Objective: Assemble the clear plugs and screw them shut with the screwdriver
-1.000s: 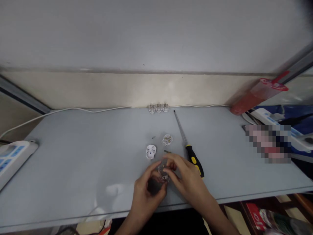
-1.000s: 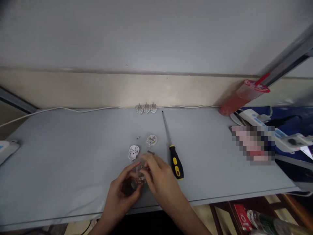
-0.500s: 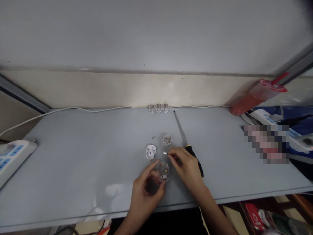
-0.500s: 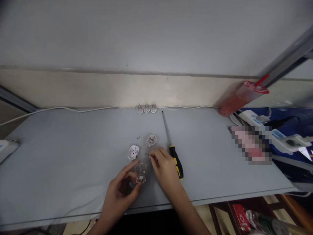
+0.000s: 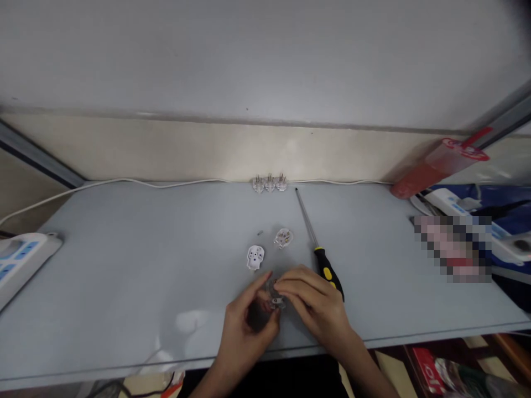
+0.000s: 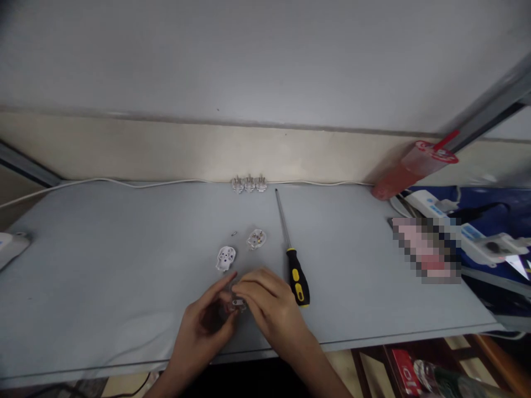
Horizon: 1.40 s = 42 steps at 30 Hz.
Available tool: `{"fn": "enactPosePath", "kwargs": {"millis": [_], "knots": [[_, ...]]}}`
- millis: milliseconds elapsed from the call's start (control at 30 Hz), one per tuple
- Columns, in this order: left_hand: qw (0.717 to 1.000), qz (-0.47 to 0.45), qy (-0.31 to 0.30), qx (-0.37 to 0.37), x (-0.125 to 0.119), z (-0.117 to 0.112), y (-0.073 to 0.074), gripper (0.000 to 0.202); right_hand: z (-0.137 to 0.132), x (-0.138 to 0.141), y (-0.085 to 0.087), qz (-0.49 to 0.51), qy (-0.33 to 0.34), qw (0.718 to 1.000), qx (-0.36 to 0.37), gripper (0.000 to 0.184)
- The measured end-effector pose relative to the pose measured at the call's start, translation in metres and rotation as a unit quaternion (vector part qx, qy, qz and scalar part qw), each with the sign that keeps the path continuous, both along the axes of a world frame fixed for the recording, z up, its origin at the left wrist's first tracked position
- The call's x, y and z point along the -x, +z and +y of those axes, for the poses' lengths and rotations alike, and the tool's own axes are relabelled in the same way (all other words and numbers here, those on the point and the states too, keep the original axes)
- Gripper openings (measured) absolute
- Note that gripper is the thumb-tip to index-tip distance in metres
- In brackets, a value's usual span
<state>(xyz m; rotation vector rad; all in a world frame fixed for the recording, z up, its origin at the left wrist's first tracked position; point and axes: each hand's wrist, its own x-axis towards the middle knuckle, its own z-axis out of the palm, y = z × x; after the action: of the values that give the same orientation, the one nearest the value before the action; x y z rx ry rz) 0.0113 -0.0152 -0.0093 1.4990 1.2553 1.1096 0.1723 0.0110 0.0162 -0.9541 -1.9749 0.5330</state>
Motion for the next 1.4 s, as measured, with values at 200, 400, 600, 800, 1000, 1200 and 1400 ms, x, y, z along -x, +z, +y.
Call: {"fn": "enactPosePath", "kwargs": {"millis": [200, 400, 600, 800, 1000, 1200, 1400], "knots": [[1.000, 0.016, 0.001, -0.005, 0.000, 0.001, 0.003, 0.046, -0.002, -0.002, -0.004, -0.030, 0.012, 0.999, -0.002, 0.025], [1.000, 0.008, -0.006, 0.010, 0.000, 0.000, 0.003, 0.047, -0.005, -0.001, -0.007, -0.050, 0.042, 0.998, -0.014, 0.034], [0.997, -0.050, 0.011, 0.064, 0.003, 0.003, 0.013, 0.048, -0.009, -0.003, -0.016, 0.135, -0.093, 0.975, 0.148, 0.040], [0.981, -0.147, -0.069, 0.103, 0.005, 0.008, 0.032, 0.051, -0.008, 0.002, -0.014, 0.461, 0.097, 0.728, 0.498, 0.041], [0.993, 0.004, -0.113, 0.039, 0.019, 0.019, 0.030, 0.056, -0.002, 0.003, -0.017, 0.497, 0.063, 0.685, 0.529, 0.042], [0.933, 0.349, 0.018, -0.083, 0.039, 0.041, 0.012, 0.049, 0.006, 0.009, -0.022, 0.524, -0.007, 0.679, 0.514, 0.035], [0.922, 0.381, -0.029, -0.064, 0.034, 0.036, 0.001, 0.037, 0.009, 0.008, -0.018, 0.513, -0.007, 0.682, 0.520, 0.035]]}}
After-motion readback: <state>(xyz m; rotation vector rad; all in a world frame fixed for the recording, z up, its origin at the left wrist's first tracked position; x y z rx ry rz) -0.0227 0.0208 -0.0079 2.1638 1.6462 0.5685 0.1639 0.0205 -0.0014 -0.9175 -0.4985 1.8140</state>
